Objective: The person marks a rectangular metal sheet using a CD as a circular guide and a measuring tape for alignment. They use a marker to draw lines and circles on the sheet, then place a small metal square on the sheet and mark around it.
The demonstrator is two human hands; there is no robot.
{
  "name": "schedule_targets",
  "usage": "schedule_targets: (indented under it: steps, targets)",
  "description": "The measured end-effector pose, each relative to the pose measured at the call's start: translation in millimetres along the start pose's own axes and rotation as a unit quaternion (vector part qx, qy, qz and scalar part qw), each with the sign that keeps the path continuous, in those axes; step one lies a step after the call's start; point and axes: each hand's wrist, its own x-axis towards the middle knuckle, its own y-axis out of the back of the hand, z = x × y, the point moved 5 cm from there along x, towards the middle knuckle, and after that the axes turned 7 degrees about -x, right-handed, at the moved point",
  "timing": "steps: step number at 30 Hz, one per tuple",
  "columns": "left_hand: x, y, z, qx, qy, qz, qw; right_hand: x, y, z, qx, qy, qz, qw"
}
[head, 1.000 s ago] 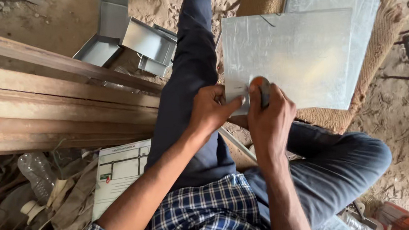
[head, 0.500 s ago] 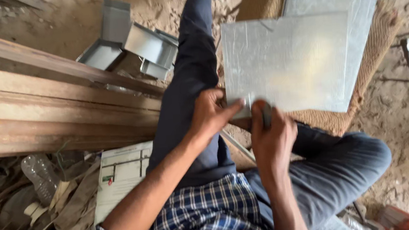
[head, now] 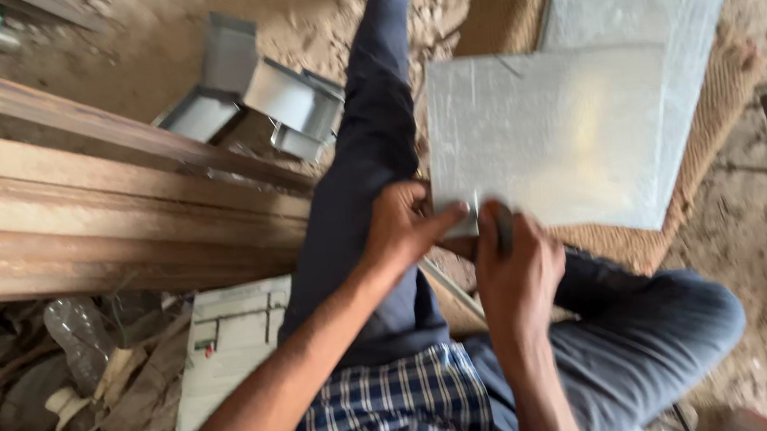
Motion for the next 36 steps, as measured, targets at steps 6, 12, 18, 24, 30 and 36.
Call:
schedule_targets:
  steps: [6, 12, 18, 24, 30, 36]
  targets:
    - [-2, -2, 0, -0.02, 0.026, 0.008, 0.999, 0, 7, -4, -0.04, 0.04, 0.035, 0.998]
    - [-3, -3, -3, -0.057, 0.036, 0.005, 0.998, 5, -6, 8, -0.019, -0.011, -0.009, 1.0]
    - [-1, -5, 6, -0.037, -0.014, -0.015, 0.999, -1, 10, -2, -0.006, -0.002, 0.003, 1.0]
    - [-5, -5, -3, -0.036, 0.039, 0.011, 0.999, 11, 3, -1, 0.017, -0.031, -0.015, 0.999]
    - [-3, -4, 3, 0.017, -0.036, 0.001, 0.999, -23, 7, 11, -0.007, -0.015, 0.009, 1.0]
    - [0, -10, -7, -0.026, 0.041, 0.024, 0.999, -35, 0, 25, 0.035, -0.085, -0.013, 0.996]
